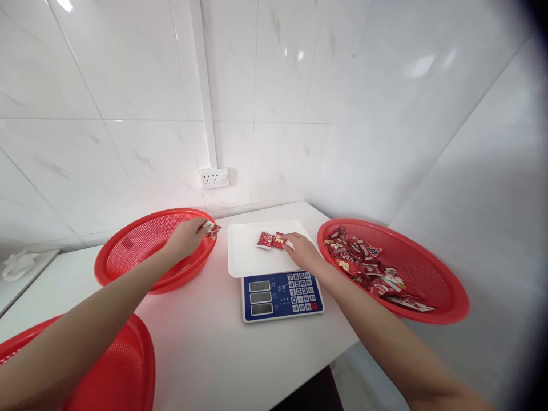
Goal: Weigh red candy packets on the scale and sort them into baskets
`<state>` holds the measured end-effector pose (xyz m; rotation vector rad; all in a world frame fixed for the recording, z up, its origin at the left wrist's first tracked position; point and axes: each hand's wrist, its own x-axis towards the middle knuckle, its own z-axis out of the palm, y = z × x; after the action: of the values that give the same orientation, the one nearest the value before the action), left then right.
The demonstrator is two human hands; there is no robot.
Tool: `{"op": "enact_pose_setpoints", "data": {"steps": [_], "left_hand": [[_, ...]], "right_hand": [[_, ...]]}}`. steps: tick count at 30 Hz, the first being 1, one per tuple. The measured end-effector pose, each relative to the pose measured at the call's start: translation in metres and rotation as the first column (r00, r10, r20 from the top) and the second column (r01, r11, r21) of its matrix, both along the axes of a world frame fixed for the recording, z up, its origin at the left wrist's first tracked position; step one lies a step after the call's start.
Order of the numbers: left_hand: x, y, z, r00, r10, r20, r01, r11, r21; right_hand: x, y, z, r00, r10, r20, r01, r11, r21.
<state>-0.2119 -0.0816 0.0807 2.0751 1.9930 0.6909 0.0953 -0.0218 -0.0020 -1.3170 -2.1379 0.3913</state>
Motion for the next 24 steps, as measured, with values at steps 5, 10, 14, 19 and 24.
{"op": "enact_pose_setpoints", "data": {"steps": [5,10,14,19,24], "left_hand": [[-0.026,-0.005,-0.007,0.971,-0.005,-0.241,0.002,1.000,-0.014],[0.036,0.011,-0.030,0.926,-0.256,-0.277,0.244,0.967,-0.079],[0.101,0.034,-0.046,0.868,-0.424,-0.259,0.404,0.906,-0.126],[0.135,0.060,-0.062,0.865,-0.428,-0.260,0.403,0.903,-0.147],[0.112,0.069,-0.058,0.924,-0.335,-0.186,0.324,0.942,-0.087]], "right_hand": [[-0.009,0.015,-0.015,0.991,0.020,0.131,-0.018,1.000,-0.018],[-0.018,0.018,-0.014,0.978,0.011,0.210,-0.001,0.999,-0.048],[-0.013,0.010,-0.008,0.967,0.008,0.253,0.004,0.999,-0.046],[0.005,-0.006,0.000,0.964,-0.058,0.259,0.069,0.997,-0.032],[0.021,-0.014,0.001,0.969,-0.140,0.202,0.147,0.989,-0.020]]}}
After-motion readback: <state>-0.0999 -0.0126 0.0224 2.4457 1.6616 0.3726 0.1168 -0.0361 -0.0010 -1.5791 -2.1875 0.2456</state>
